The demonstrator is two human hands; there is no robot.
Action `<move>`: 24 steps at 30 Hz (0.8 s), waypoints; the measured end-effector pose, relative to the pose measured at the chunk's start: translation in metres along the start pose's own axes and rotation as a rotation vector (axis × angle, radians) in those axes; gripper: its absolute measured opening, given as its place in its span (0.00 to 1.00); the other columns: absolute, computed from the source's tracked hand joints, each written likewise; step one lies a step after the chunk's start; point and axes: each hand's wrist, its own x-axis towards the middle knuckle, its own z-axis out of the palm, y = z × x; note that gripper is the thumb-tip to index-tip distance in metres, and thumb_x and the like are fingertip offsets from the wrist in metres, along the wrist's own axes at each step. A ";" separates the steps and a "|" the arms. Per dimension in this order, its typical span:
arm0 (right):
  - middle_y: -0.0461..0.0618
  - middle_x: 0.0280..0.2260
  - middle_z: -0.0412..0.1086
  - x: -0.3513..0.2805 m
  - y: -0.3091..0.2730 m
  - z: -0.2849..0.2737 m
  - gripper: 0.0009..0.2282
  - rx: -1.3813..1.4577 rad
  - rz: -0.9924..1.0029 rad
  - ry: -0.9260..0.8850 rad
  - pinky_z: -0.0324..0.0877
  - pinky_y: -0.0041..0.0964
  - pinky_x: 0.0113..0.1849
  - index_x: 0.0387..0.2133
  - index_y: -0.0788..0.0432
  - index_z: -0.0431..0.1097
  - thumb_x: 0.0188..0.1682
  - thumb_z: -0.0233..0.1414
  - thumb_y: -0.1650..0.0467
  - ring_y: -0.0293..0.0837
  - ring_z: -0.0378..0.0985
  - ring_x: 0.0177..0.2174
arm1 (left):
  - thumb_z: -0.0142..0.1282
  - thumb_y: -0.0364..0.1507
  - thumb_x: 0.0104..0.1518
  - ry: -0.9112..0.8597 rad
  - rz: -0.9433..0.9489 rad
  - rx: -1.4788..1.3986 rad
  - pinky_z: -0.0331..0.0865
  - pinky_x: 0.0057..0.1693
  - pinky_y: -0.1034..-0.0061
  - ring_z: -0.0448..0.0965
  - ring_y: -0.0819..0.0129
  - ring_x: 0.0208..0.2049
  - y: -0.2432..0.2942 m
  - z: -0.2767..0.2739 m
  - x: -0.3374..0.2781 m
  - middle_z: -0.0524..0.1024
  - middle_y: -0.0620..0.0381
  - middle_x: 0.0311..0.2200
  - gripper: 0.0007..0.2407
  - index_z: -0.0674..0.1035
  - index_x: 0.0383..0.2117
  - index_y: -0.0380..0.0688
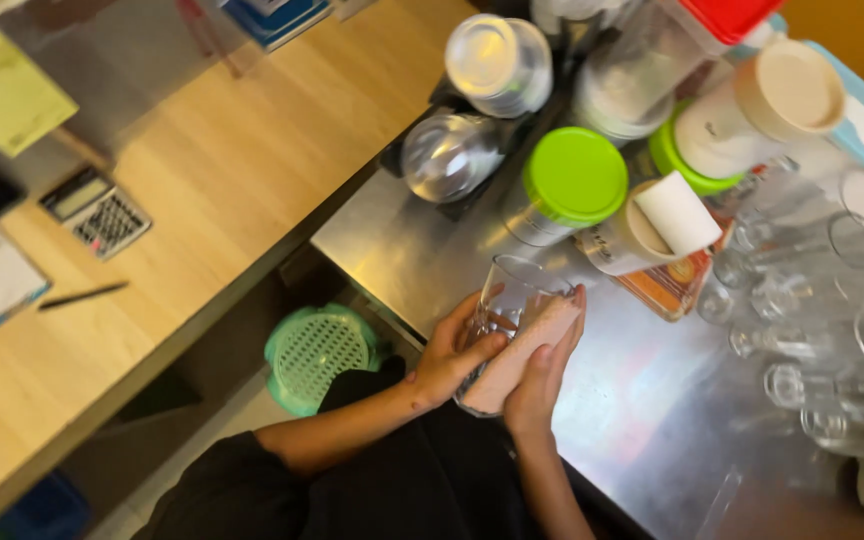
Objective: Cleaning and polishing various drinking glasses using a cloth.
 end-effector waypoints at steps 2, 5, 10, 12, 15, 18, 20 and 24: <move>0.62 0.74 0.30 -0.008 -0.002 -0.002 0.36 -0.113 -0.029 -0.095 0.42 0.50 0.70 0.72 0.70 0.34 0.62 0.35 0.54 0.59 0.40 0.72 | 0.57 0.28 0.64 0.061 0.061 0.004 0.69 0.57 0.78 0.75 0.72 0.48 0.003 0.001 0.002 0.76 0.55 0.45 0.27 0.61 0.69 0.34; 0.64 0.71 0.34 -0.022 0.004 -0.009 0.37 -0.277 -0.066 -0.229 0.45 0.49 0.67 0.72 0.70 0.34 0.59 0.42 0.58 0.60 0.44 0.70 | 0.55 0.30 0.66 0.146 0.145 0.008 0.70 0.58 0.77 0.76 0.70 0.49 0.007 0.002 0.001 0.76 0.53 0.47 0.26 0.62 0.68 0.33; 0.63 0.62 0.44 -0.026 0.001 -0.019 0.47 -0.346 -0.070 -0.414 0.54 0.47 0.60 0.70 0.72 0.36 0.44 0.60 0.62 0.60 0.54 0.62 | 0.51 0.38 0.66 0.291 0.215 -0.047 0.71 0.54 0.74 0.78 0.66 0.47 0.013 0.009 -0.006 0.74 0.50 0.50 0.28 0.60 0.68 0.34; 0.66 0.66 0.48 -0.029 0.008 -0.022 0.30 -0.166 -0.137 -0.429 0.52 0.47 0.63 0.68 0.72 0.46 0.57 0.50 0.67 0.59 0.55 0.65 | 0.50 0.41 0.67 0.352 0.245 -0.108 0.72 0.54 0.71 0.77 0.63 0.47 0.013 0.012 -0.008 0.73 0.49 0.51 0.30 0.58 0.69 0.35; 0.61 0.57 0.66 -0.043 0.070 -0.044 0.22 0.050 0.194 -0.367 0.63 0.40 0.58 0.61 0.72 0.59 0.61 0.45 0.65 0.51 0.69 0.56 | 0.50 0.42 0.66 0.380 0.285 -0.148 0.72 0.54 0.70 0.77 0.63 0.48 0.012 0.012 -0.009 0.73 0.49 0.51 0.30 0.56 0.69 0.37; 0.60 0.51 0.70 -0.047 0.101 -0.055 0.24 0.207 0.383 -0.340 0.66 0.39 0.54 0.58 0.75 0.63 0.63 0.42 0.61 0.48 0.71 0.51 | 0.49 0.44 0.65 0.370 0.253 -0.127 0.72 0.52 0.73 0.77 0.66 0.47 0.012 0.011 -0.014 0.74 0.51 0.51 0.31 0.58 0.68 0.37; 0.60 0.54 0.68 -0.036 0.094 -0.052 0.28 0.285 0.341 -0.344 0.67 0.40 0.54 0.61 0.73 0.58 0.62 0.40 0.58 0.49 0.72 0.52 | 0.49 0.44 0.65 0.326 0.225 -0.056 0.71 0.51 0.75 0.77 0.68 0.47 0.002 0.013 -0.020 0.75 0.51 0.50 0.30 0.60 0.68 0.35; 0.61 0.56 0.65 -0.012 0.052 -0.046 0.35 0.422 0.273 -0.360 0.70 0.44 0.52 0.67 0.67 0.42 0.57 0.37 0.50 0.52 0.74 0.52 | 0.50 0.44 0.67 0.184 0.126 0.026 0.70 0.49 0.78 0.75 0.70 0.42 -0.028 0.018 -0.031 0.76 0.50 0.47 0.30 0.62 0.68 0.34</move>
